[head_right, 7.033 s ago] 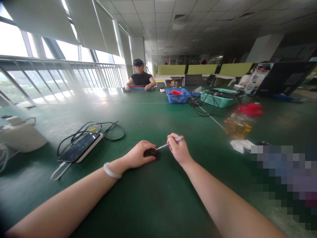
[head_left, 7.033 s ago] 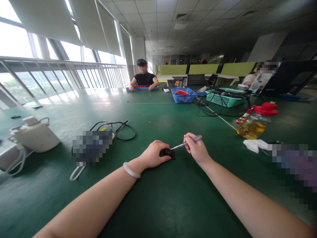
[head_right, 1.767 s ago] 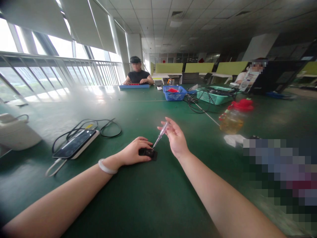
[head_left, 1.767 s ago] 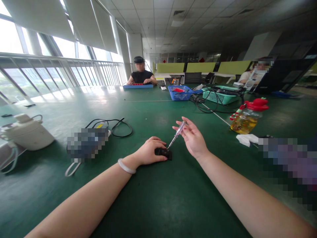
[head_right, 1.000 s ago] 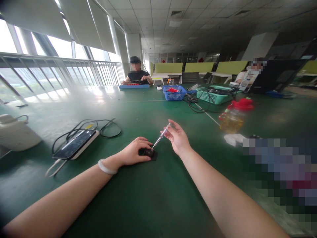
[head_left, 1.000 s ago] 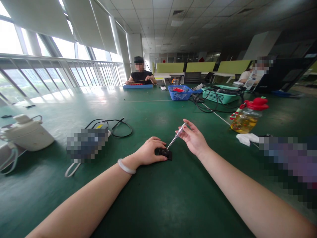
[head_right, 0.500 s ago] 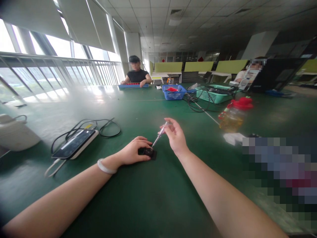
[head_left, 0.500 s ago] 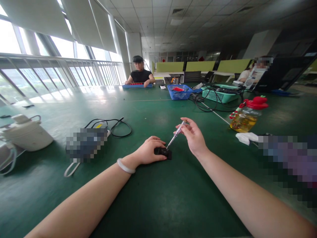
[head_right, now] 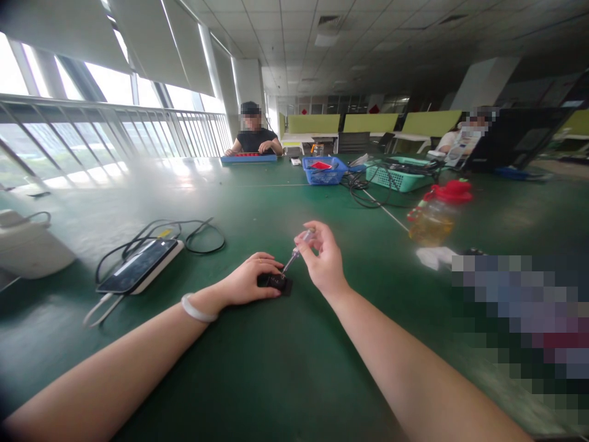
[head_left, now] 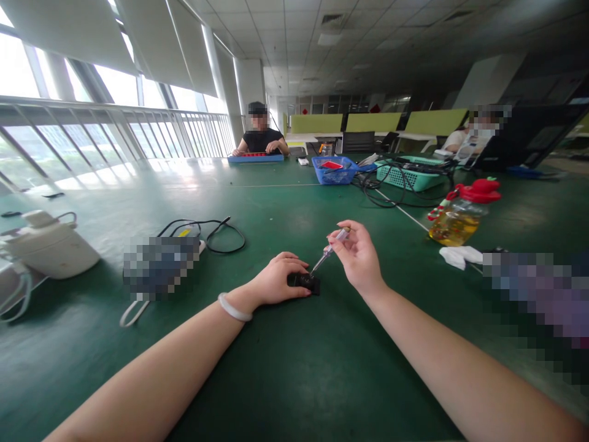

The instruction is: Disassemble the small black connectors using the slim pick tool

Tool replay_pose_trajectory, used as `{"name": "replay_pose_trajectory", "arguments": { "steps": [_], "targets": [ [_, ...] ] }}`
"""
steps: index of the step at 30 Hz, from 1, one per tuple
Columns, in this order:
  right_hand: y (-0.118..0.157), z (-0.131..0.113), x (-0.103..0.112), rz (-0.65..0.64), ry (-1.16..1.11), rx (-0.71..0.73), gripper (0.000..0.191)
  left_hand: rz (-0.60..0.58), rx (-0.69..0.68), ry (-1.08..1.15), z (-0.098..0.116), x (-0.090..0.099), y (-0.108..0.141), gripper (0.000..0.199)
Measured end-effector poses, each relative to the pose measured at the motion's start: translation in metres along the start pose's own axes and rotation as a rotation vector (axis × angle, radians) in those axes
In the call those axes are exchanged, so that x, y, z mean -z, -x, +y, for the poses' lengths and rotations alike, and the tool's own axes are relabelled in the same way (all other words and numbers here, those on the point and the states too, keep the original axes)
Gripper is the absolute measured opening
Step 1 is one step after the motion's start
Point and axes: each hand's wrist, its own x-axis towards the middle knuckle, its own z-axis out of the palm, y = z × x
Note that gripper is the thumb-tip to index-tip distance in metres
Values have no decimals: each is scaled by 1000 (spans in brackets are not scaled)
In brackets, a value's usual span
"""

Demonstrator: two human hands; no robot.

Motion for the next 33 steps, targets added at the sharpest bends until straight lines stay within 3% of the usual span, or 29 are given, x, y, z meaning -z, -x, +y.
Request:
{"name": "replay_pose_trajectory", "arguments": {
  "steps": [7,16,26,33],
  "targets": [
    [-7,15,7,158,-24,-191,40,-1,9,7,3,2,0,34],
    [-5,15,7,186,10,-173,43,-1,0,1,3,2,-1,35],
    [5,-1,0,62,237,79,33,3,1,-1,1,1,0,37],
    [13,-1,-3,-88,353,136,25,29,-11,-3,0,0,0,36]
  ]
}}
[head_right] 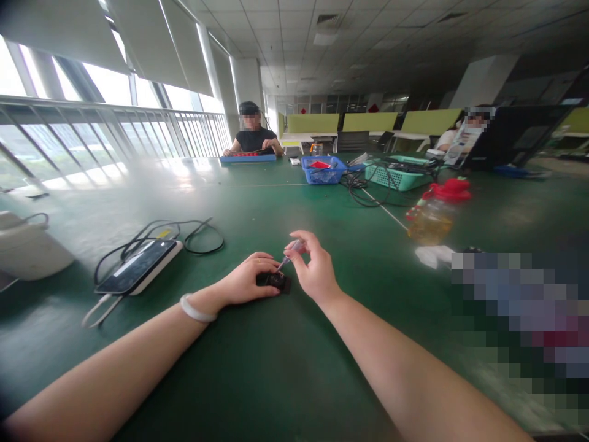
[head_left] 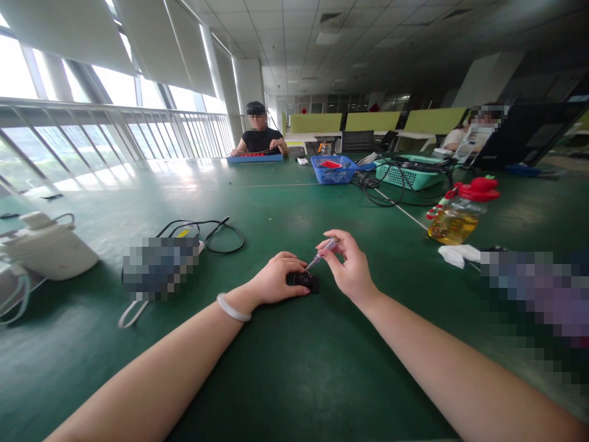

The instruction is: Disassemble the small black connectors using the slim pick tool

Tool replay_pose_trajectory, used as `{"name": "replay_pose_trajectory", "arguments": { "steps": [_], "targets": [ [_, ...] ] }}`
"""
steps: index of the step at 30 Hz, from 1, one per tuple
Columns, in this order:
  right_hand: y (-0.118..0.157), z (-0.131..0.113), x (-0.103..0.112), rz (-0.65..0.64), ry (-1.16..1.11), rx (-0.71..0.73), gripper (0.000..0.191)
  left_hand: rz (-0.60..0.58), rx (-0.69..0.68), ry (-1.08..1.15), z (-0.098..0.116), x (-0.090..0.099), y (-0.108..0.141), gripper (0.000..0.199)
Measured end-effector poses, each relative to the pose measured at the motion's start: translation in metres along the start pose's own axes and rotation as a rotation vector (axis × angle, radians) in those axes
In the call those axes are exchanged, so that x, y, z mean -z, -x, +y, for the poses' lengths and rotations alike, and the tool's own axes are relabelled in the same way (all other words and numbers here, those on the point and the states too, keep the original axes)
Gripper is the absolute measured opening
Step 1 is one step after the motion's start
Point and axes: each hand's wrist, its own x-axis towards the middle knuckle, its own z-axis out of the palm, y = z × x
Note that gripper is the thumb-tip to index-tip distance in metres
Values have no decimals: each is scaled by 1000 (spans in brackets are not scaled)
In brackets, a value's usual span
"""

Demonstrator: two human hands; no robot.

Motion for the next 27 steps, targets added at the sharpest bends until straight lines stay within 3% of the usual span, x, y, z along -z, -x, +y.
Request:
{"name": "replay_pose_trajectory", "arguments": {
  "steps": [10,27],
  "targets": [
    [-1,-4,2,131,-154,17,27,-15,0,1,1,1,0,36],
    [-1,-3,4,-10,-153,8,31,-12,9,11,0,0,0,37]
  ]
}}
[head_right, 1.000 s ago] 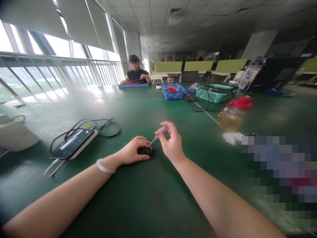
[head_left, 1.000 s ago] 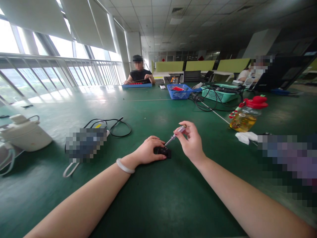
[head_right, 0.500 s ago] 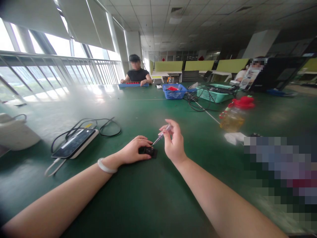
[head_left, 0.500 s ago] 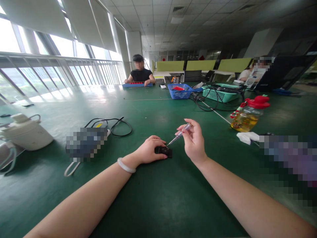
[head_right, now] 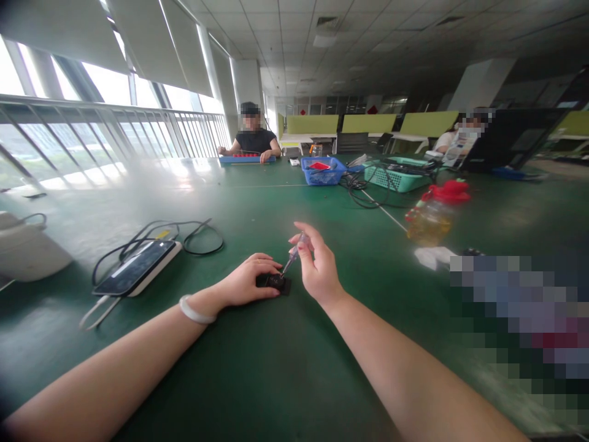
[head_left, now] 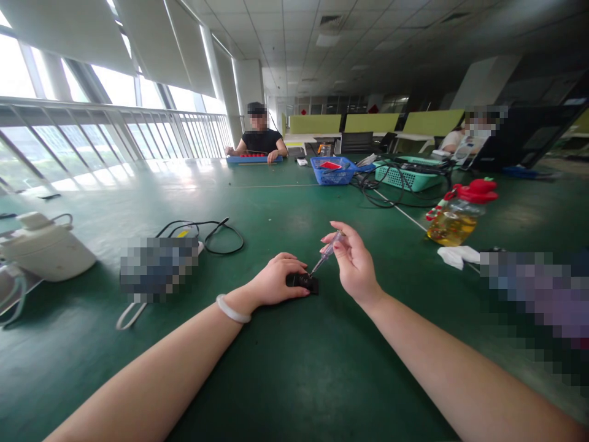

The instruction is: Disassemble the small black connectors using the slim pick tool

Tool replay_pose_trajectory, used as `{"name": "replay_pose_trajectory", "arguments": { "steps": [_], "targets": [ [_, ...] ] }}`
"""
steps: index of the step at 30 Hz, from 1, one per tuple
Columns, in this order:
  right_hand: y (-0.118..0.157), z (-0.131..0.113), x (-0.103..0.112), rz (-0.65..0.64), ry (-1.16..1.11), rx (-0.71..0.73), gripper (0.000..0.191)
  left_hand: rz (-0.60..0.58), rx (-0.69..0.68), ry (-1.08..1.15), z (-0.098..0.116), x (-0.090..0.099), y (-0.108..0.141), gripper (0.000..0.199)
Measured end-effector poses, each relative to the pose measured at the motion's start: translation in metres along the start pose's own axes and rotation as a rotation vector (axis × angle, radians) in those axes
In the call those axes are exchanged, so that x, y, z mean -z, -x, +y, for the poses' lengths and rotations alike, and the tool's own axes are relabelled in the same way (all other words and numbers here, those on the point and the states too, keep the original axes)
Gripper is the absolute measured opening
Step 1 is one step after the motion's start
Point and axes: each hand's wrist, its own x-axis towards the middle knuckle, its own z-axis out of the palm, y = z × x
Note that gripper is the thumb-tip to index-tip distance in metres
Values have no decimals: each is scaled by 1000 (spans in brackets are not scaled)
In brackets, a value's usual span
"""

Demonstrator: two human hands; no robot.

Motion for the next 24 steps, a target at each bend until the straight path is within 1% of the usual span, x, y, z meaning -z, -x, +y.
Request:
{"name": "replay_pose_trajectory", "arguments": {
  "steps": [3,6,14,19,24],
  "targets": [
    [-2,0,0,-31,-58,-30,33,-2,4,-7,1,0,0,38],
    [-5,2,0,-38,-144,-89,37,-2,0,-11,0,0,-1,38],
    [-13,13,3,39,-268,-227,48,-4,-2,-7,-2,-1,0,37],
    [-16,22,7,82,-297,-315,51,-9,9,-3,0,0,0,36],
    [-17,24,7,122,-364,-410,52,-15,8,-8,0,1,0,35]
  ]
}}
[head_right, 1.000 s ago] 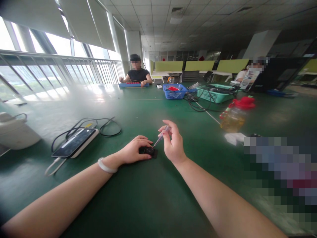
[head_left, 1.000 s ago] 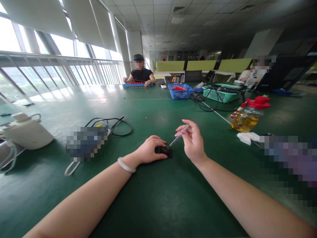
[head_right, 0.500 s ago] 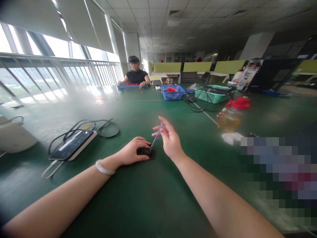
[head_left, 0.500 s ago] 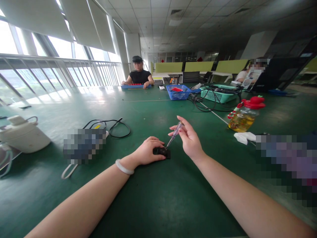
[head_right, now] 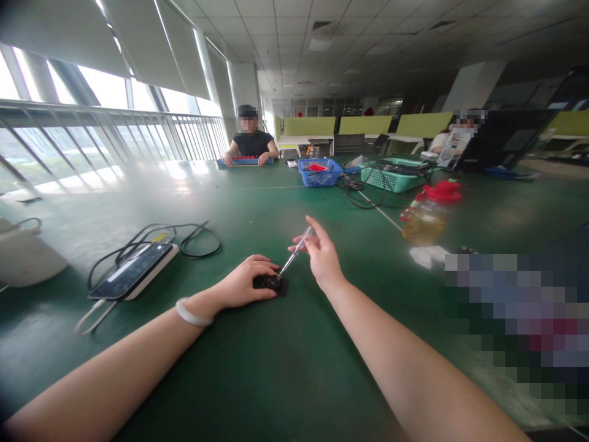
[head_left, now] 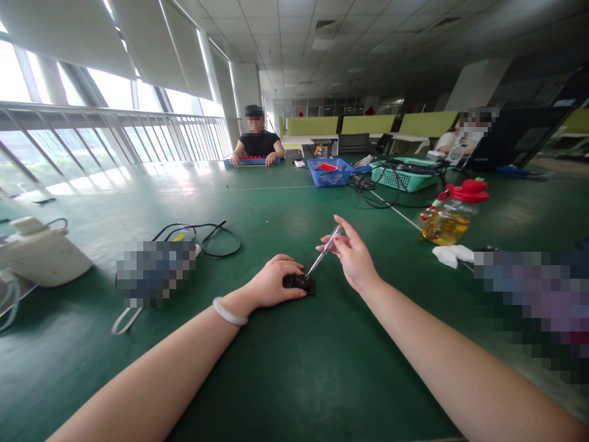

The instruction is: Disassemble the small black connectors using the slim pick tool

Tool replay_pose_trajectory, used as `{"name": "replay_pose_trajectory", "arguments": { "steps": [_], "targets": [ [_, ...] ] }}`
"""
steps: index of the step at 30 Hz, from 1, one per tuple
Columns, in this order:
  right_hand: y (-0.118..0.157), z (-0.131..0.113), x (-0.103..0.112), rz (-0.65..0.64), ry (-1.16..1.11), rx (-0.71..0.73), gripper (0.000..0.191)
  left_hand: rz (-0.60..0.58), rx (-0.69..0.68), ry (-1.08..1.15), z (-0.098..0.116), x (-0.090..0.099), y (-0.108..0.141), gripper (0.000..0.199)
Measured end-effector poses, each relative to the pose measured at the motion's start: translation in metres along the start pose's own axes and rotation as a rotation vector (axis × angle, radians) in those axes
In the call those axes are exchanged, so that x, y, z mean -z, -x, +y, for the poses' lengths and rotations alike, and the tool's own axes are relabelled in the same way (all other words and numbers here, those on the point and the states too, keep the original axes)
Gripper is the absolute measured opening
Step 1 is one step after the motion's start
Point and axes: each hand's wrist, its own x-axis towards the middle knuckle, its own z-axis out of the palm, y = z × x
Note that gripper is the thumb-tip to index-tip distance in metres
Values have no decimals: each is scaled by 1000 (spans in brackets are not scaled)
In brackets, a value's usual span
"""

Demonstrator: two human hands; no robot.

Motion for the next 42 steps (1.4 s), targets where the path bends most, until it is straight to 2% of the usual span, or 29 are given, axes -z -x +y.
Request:
{"name": "replay_pose_trajectory", "arguments": {
  "steps": [9,15,25,35,42],
  "targets": [
    [-5,6,6,34,3,-66,53,-2,5,-4,2,1,0,36],
    [-4,7,4,104,-6,-146,49,1,-6,3,0,0,1,36],
    [2,-3,-3,40,-22,5,49,1,-15,0,-1,0,1,36],
    [0,0,-2,24,26,69,39,9,-24,-10,-4,-2,0,37],
    [15,-7,-11,-68,222,295,31,19,-21,-2,-4,-2,1,38]
  ]
}}
